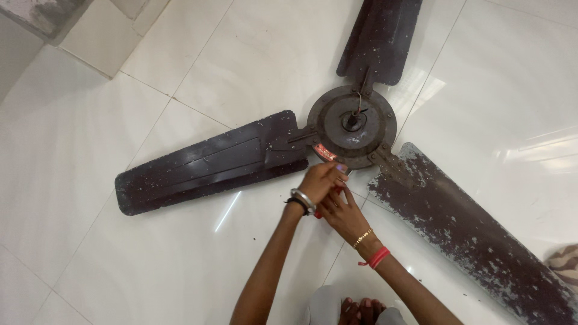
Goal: The person wipes a ceiling fan blade with a cloth, then uses a screwdriver to tighten a screw on the blade mount. The person then wipes the fan motor housing with the cloth.
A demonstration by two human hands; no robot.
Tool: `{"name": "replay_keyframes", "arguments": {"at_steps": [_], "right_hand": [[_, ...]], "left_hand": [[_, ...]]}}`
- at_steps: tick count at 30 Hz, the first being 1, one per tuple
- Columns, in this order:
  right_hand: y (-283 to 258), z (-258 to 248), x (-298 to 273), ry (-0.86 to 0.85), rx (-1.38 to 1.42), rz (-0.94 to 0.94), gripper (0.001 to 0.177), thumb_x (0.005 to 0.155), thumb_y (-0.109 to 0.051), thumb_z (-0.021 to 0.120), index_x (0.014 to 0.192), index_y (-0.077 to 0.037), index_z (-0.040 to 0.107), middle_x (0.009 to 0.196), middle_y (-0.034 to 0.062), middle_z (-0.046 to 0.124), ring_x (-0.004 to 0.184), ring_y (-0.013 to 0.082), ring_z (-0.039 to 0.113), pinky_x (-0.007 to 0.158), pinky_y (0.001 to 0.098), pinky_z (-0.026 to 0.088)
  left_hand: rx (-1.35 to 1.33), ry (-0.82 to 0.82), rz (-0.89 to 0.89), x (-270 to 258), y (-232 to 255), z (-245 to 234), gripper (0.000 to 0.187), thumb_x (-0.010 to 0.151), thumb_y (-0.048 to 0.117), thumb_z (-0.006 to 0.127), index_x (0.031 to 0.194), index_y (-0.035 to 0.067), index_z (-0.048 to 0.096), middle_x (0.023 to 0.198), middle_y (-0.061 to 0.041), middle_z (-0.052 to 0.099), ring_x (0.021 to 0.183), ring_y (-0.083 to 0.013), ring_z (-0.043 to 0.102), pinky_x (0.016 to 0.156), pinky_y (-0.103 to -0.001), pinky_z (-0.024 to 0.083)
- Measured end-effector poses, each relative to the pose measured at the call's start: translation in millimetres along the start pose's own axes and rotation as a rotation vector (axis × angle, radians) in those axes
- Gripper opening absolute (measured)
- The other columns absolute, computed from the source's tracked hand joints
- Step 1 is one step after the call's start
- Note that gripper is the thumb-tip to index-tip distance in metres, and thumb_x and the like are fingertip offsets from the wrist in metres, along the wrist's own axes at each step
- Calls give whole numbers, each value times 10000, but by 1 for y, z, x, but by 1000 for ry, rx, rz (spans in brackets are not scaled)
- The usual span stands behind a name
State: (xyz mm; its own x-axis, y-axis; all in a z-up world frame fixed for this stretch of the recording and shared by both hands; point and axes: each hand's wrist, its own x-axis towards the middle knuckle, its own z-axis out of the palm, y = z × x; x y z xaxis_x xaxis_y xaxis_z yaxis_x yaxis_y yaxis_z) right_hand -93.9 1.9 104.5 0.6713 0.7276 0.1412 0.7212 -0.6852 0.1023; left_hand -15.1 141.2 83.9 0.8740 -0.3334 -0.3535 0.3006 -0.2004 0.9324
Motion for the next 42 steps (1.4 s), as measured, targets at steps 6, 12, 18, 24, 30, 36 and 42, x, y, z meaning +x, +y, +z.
{"name": "replay_keyframes", "arguments": {"at_steps": [6, 12, 18, 24, 30, 36, 42], "right_hand": [[9, -66, 10, 37, 103, -4, 407, 763, -100, 727, 1155, -29, 645, 1196, 117, 663, 1168, 268, 590, 838, 361, 596], [67, -155, -29, 512, 567, 579, 313, 922, -112, 761, 1134, 21, 574, 1061, 157, 722, 885, 200, 751, 699, 287, 643], [159, -212, -65, 635, 678, 746, 424, 1036, 50, 624, 1344, 59, 332, 1112, 274, 626, 1137, 360, 704, 901, 415, 600], [190, -217, -74, 575, 608, 708, 415, 1121, 10, 672, 1324, 36, 311, 1106, 240, 706, 1117, 311, 739, 942, 372, 614], [183, -231, -50, 473, 563, 662, 414, 1048, -21, 697, 1236, 42, 334, 1099, 227, 717, 1115, 307, 743, 857, 344, 633], [195, -263, -22, 179, 415, 616, 423, 889, -67, 749, 1104, 19, 395, 1035, 228, 731, 972, 312, 748, 786, 340, 650], [200, -262, -18, 208, 494, 559, 324, 897, -100, 736, 1095, 16, 508, 1028, 179, 751, 961, 284, 755, 783, 326, 653]], "left_hand": [[-62, -31, 259, -35, 51, -54, 432, 924, -37, 491, 1311, 42, 667, 1220, -95, 739, 1039, -167, 662, 982, -336, 531], [224, 7, 645, -34, 59, -9, 631, 849, -54, 650, 1457, 50, 519, 1459, -169, 559, 1349, -280, 498, 1119, -405, 385], [-81, 510, 266, -33, 25, 117, 255, 1005, 110, 611, 1252, 57, 574, 1207, -81, 666, 1031, -202, 659, 857, -361, 564], [-611, 316, -211, -3, -3, 161, 515, 918, 227, 752, 1294, 86, 429, 1162, -133, 605, 993, -211, 649, 830, -369, 596], [-1122, 18, -223, 25, -29, 169, 501, 909, 282, 731, 1326, 55, 571, 1259, -84, 664, 1112, -220, 678, 890, -403, 613], [-1233, 64, -102, 57, -47, 169, 438, 972, 270, 745, 1288, -2, 609, 1220, -109, 681, 1098, -238, 677, 915, -373, 607], [-1018, 121, -296, 62, -54, 162, 431, 903, 307, 743, 1207, 54, 572, 1167, -93, 691, 1069, -238, 692, 911, -442, 601]]}}
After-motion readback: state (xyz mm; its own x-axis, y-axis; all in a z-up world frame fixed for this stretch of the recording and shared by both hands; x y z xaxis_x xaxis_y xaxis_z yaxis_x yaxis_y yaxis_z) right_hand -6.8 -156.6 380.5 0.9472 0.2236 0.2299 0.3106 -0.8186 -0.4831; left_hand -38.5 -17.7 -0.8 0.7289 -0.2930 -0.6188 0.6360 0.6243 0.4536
